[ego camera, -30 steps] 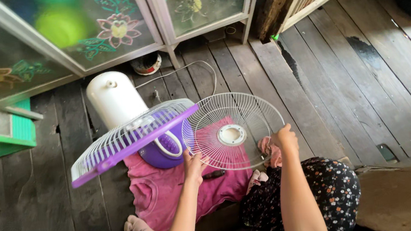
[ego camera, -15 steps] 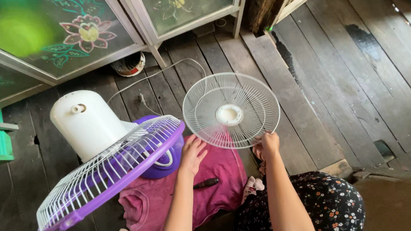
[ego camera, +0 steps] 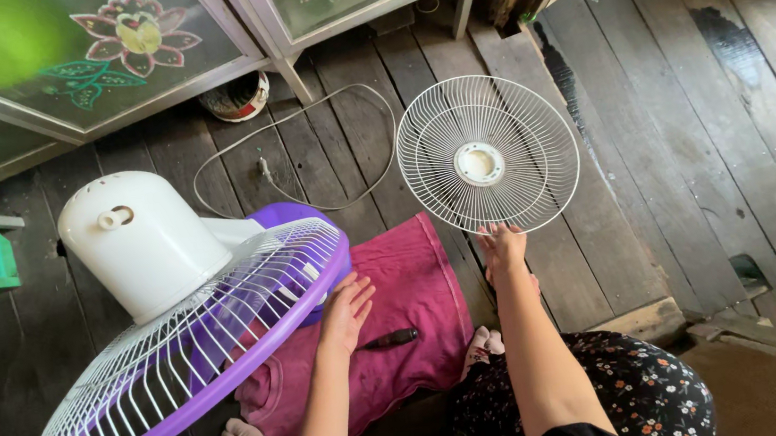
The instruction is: The person disassembles a purple table fan by first removing the front grill with a screwdriver, then unscrewing the center nut to detach the fan blades. The components are placed on a pink cloth on the floor.
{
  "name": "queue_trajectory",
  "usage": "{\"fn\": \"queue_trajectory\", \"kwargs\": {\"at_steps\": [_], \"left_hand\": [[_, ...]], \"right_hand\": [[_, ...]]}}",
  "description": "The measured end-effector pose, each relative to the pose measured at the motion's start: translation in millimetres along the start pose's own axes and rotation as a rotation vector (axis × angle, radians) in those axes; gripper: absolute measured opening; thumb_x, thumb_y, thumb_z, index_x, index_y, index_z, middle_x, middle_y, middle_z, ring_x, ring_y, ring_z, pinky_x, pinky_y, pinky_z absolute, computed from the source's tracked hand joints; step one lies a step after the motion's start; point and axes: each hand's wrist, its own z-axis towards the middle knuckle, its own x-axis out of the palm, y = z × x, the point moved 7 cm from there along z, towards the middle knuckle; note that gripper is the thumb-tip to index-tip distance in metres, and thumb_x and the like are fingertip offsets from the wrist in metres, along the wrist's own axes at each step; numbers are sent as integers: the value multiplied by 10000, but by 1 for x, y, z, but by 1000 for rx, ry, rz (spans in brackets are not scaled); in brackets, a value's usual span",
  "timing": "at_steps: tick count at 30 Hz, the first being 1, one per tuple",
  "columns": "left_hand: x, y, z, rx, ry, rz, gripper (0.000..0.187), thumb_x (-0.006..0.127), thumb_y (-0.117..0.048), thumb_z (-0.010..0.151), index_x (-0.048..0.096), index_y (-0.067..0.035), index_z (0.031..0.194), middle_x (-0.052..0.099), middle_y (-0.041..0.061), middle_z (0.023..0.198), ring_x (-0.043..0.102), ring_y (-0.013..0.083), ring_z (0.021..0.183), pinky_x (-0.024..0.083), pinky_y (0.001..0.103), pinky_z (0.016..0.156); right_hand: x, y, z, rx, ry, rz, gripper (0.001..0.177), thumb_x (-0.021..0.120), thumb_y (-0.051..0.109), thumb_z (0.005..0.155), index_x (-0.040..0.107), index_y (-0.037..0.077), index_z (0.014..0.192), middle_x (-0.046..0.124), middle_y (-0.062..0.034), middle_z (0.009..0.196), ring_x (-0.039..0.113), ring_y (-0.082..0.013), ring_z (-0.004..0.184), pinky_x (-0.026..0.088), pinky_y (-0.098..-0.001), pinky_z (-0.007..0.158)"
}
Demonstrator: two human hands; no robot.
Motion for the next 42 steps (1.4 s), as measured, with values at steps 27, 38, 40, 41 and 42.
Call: {"fn": "queue_trajectory", "kwargs": {"at_steps": [27, 38, 40, 41, 42], "left_hand": [[-55, -58, -68, 246, -20, -235, 308, 619, -144, 944, 636, -79, 1245, 719, 60, 1190, 691, 183, 1084, 480, 294, 840], [-11, -163, -286, 1016, -96, 746, 241, 625, -86, 933, 671, -55, 1167, 750, 76, 1001, 709, 187, 800, 541, 302, 667], [-2, -179, -333, 1197, -137, 811, 208, 639, -82, 939, 684, -61, 1141, 732, 74, 975, 704, 198, 799, 536, 317, 667], [3, -187, -357, 1334, -147, 811, 186, 642, -74, 952, 682, -65, 1133, 711, 71, 986, 696, 203, 828, 543, 326, 712], [6, -193, -379, 1467, -154, 810, 164, 645, -67, 964, 681, -69, 1125, 691, 67, 996, 688, 209, 857, 550, 334, 758]], "right_hand": [[55, -38, -95, 222, 245, -169, 243, 541, 77, 956, 540, 68, 1199, 591, -68, 1042, 606, -241, 949, 498, -399, 846], [180, -25, -368, -514, 876, -687, 44, 640, 47, 961, 620, 45, 1000, 631, -41, 906, 592, -149, 813, 482, -299, 727], [188, -3, -422, -883, 839, -800, 72, 681, 36, 954, 626, 41, 1001, 603, -60, 899, 558, -169, 801, 463, -312, 721], [190, 8, -449, -1080, 793, -868, 104, 703, 26, 929, 634, 42, 1004, 587, -75, 903, 561, -190, 808, 466, -324, 736], [192, 18, -476, -1276, 736, -933, 137, 726, 16, 904, 642, 44, 1008, 570, -91, 907, 563, -212, 814, 468, -337, 751]]}}
